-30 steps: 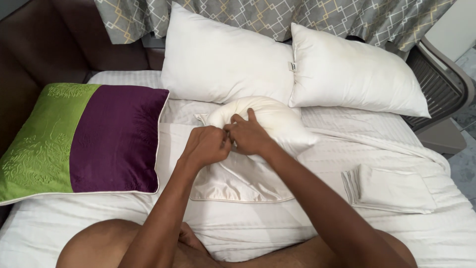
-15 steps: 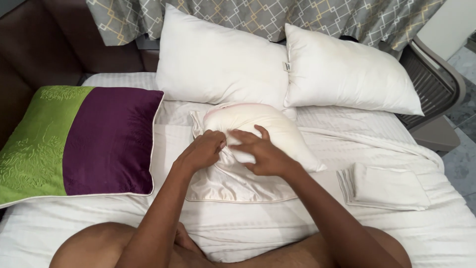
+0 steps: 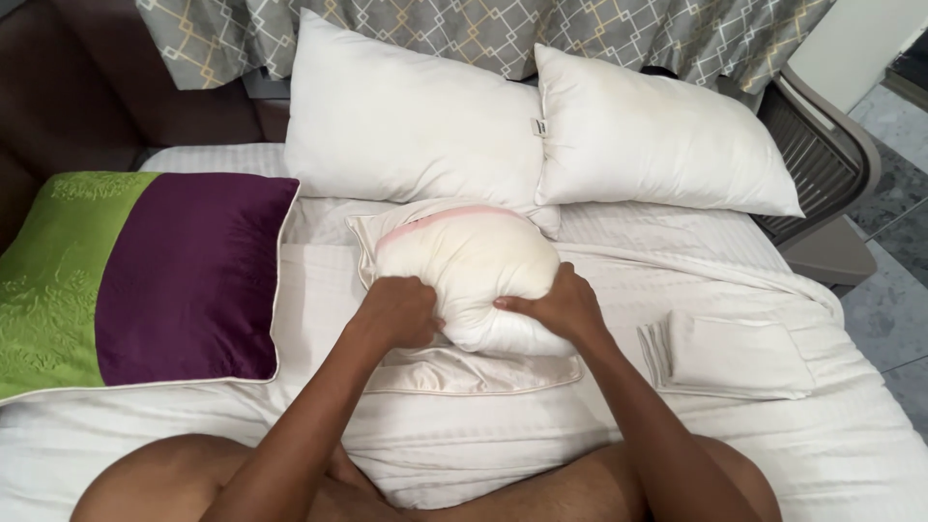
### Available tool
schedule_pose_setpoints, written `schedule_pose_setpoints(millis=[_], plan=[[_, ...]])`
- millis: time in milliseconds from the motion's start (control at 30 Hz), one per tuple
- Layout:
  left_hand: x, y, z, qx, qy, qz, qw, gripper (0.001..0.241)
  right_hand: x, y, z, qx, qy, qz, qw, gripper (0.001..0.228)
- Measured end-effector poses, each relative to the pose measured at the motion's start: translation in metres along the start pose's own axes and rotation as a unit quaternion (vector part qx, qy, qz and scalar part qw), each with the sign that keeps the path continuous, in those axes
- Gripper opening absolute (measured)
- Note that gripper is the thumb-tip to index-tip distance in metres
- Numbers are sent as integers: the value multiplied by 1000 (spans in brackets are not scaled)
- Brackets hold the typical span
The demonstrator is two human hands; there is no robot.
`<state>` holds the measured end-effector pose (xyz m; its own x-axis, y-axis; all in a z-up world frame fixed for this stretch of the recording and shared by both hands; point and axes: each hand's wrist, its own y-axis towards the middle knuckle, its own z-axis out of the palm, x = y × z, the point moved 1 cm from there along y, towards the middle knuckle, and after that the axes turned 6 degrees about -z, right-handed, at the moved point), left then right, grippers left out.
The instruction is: The person sits on a bed and puts a satin pillowcase onto a pillow. They insert the pillow into the case, adjust the fabric, and zip the closure. They then handle a green and purple pillow and a folded pillowcase before arranging the pillows on the bed.
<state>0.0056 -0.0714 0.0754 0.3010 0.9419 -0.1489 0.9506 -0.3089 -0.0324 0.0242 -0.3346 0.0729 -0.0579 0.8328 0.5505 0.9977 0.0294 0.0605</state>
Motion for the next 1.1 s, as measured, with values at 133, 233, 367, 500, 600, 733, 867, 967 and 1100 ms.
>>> schedule_pose_setpoints(millis=[133,233,367,500,600,733,867,967,1100], plan=[[-8,-12,4,47,-30,12,998,45,11,-2,3,-33,-6,26,999,112],[5,-6,28,68,-156,-8,985,51,21,-4,2,-51,17,35,998,107],[14,-1,49,16,-248,-89,965,55,19,0,-3,-28,104,-5,994,106],[4,-15,32,-83,-179,-156,968,56,-29,15,-21,157,400,26,903,94],[1,-18,29,-110,-135,-147,974,57,-75,18,-31,244,452,69,855,85],[-9,-27,27,-160,-119,-116,973,55,-79,7,-10,387,506,111,763,83],[-31,-49,-16,-224,-80,-108,965,40,-52,11,-1,223,508,132,822,74],[-47,-50,-35,-297,-54,-36,953,50,-36,13,1,184,543,112,811,78],[-76,-52,-54,-352,-77,142,922,90,-9,9,4,125,532,98,832,78]])
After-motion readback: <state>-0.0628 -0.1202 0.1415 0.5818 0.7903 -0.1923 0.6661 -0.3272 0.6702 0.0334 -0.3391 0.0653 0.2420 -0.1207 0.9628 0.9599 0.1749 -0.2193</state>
